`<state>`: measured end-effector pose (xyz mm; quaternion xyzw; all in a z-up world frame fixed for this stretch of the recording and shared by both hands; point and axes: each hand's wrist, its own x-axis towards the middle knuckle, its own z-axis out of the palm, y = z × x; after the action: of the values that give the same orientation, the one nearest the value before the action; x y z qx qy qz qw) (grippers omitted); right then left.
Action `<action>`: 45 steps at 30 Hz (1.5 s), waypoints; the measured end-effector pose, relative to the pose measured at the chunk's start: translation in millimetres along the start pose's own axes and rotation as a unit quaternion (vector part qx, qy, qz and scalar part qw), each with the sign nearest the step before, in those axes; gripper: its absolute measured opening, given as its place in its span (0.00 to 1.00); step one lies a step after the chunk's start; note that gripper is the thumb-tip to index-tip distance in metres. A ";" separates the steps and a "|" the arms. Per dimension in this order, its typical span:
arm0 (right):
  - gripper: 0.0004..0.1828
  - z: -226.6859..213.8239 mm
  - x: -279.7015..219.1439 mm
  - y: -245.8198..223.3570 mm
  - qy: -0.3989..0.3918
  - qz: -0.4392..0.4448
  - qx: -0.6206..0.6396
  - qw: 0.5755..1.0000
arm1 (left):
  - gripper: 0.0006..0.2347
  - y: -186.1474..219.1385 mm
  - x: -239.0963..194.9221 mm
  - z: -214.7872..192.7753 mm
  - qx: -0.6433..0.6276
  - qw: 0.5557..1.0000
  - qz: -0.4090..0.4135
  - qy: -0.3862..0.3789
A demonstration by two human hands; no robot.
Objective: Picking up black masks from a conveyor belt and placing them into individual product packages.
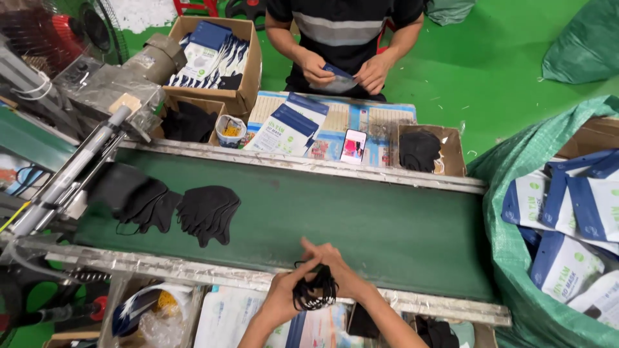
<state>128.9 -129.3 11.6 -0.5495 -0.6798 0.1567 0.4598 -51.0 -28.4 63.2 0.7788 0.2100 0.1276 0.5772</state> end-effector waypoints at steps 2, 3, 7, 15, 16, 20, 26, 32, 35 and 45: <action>0.32 20.4 -28.7 8.9 -0.056 0.072 -0.007 0.996 | 0.29 5.4 -16.4 4.3 -0.017 0.998 0.035 0.044; 0.23 31.4 -43.5 12.1 -0.113 0.141 -0.016 0.983 | 0.28 8.1 -25.5 6.0 -0.033 0.993 0.071 0.089; 0.25 53.1 -99.2 17.4 -0.053 0.332 -0.030 0.941 | 0.26 -52.5 -57.0 14.1 -0.002 0.951 0.097 0.292; 0.29 27.2 -129.2 -82.7 0.425 0.435 0.290 0.739 | 0.07 -82.3 -125.2 -15.6 0.056 0.942 -0.020 0.331; 0.29 30.5 -134.5 -94.1 0.423 0.446 0.292 0.732 | 0.07 -85.7 -130.4 -13.8 0.058 0.943 -0.032 0.325; 0.30 43.4 -154.4 -122.1 0.442 0.466 0.208 0.738 | 0.05 -127.8 -145.8 0.3 0.093 0.949 -0.033 0.299; 0.27 75.5 -174.9 -158.9 0.467 0.487 0.209 0.708 | 0.05 -129.3 -152.5 30.8 0.158 0.958 -0.038 0.236; 0.27 104.2 -186.8 -166.1 0.441 0.494 0.168 0.730 | 0.12 -168.8 -127.8 78.1 0.266 0.941 0.074 0.196; 0.29 125.3 -212.8 -151.8 0.415 0.511 0.112 0.745 | 0.09 -239.3 -126.6 110.4 0.324 0.918 0.128 0.190; 0.28 155.9 -171.6 -108.7 0.372 0.480 0.304 0.734 | 0.05 -208.8 -99.2 93.5 0.297 0.950 0.036 0.084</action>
<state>-65.6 -274.4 -70.4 -0.6482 -0.0166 0.3381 0.6821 -134.5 -103.2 -159.5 0.9087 0.2574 0.1450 0.2951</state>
